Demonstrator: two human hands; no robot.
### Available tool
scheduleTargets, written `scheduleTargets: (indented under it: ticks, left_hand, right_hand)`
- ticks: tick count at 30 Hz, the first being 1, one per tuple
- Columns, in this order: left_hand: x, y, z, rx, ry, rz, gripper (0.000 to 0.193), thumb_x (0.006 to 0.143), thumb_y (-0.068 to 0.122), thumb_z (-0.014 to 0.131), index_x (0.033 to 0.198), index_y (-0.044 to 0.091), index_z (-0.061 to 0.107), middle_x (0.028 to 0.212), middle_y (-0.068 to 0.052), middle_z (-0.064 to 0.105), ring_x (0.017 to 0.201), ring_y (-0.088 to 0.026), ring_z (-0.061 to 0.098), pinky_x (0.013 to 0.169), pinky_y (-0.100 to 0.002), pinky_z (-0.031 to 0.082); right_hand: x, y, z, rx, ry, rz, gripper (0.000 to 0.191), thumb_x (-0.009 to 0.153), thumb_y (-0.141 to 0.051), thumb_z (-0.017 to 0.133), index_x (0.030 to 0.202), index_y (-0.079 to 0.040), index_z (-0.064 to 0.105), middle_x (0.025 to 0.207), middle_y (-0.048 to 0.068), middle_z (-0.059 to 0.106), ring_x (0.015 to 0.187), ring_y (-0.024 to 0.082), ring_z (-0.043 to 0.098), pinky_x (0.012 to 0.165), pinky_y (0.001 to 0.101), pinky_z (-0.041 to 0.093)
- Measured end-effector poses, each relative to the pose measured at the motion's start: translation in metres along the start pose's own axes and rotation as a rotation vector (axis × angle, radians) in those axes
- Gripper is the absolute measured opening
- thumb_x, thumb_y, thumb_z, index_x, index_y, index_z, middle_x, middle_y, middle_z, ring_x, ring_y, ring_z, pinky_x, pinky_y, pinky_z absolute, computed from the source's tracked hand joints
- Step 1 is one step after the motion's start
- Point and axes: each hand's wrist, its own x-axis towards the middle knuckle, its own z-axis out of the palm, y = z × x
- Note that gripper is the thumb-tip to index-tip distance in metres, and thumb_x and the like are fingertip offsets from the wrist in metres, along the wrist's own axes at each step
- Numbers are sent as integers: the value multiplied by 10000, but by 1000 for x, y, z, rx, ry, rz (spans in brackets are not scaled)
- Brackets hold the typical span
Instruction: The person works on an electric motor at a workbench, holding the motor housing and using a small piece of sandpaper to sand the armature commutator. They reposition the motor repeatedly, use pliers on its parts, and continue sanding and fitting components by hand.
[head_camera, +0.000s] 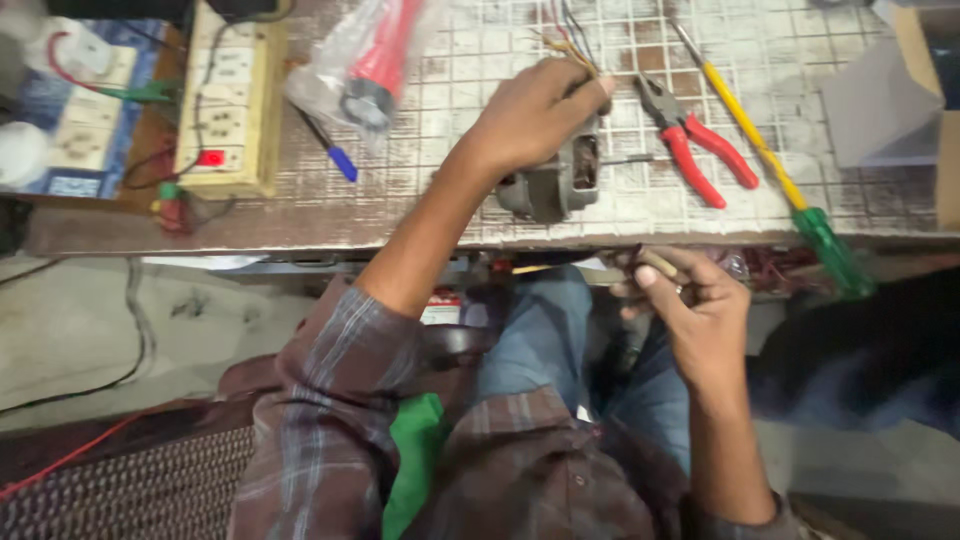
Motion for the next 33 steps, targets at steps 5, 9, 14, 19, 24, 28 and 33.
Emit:
scheduleTargets:
  ticks: [5, 9, 14, 19, 24, 28, 33]
  left_hand:
    - [11, 3, 3, 135, -78, 39, 427, 969, 404, 501, 882, 51, 725, 929, -211, 726, 894, -433, 675, 794, -535, 500]
    - [6, 6, 6, 122, -150, -88, 447, 1004, 405, 471, 887, 47, 713, 890, -237, 707, 883, -421, 680, 823, -525, 500]
    - [-3, -1, 4, 313, -3, 344, 300, 1026, 262, 513, 935, 20, 664, 892, -218, 679, 850, -453, 621, 721, -573, 438]
    - [-6, -6, 8, 282, 42, 351, 219, 1043, 231, 563, 951, 50, 648, 868, -189, 648, 844, -419, 614, 704, -557, 434]
    - [-11, -8, 7, 362, 124, 459, 146, 1029, 174, 601, 1007, 43, 664, 883, -171, 628, 829, -400, 596, 686, -535, 433]
    - [-12, -3, 8, 392, 111, 446, 168, 1045, 147, 642, 919, 37, 634, 873, -158, 627, 816, -388, 603, 684, -526, 443]
    - [-11, 3, 3, 351, 96, 407, 159, 1040, 123, 650, 918, 22, 649, 851, -151, 622, 784, -367, 612, 678, -522, 439]
  right_hand:
    - [7, 7, 0, 31, 29, -43, 258, 989, 1, 631, 1235, 18, 554, 989, 148, 749, 790, 200, 742, 655, 314, 618]
    - [17, 6, -2, 28, 23, -38, 126, 1007, -11, 646, 1117, 49, 661, 970, 112, 768, 790, 155, 724, 681, 287, 605]
    - [41, -7, 13, -318, 219, -238, 85, 987, 7, 746, 1058, 51, 733, 945, 98, 735, 816, 133, 683, 742, 255, 551]
    - [58, -8, 45, -548, 235, -681, 217, 982, 33, 732, 1199, 29, 743, 1032, 122, 707, 942, 177, 681, 846, 282, 540]
    - [45, 9, 58, -472, 213, -554, 260, 994, 26, 726, 1253, 8, 725, 1041, 117, 659, 894, 195, 637, 780, 287, 512]
    - [46, 18, 49, -382, 123, -556, 252, 1082, 1, 687, 1333, 1, 706, 1111, 119, 638, 984, 203, 641, 866, 281, 516]
    - [46, 17, 43, -495, 111, -578, 281, 1034, -55, 697, 1306, 14, 699, 1122, 141, 625, 1020, 209, 628, 865, 294, 513]
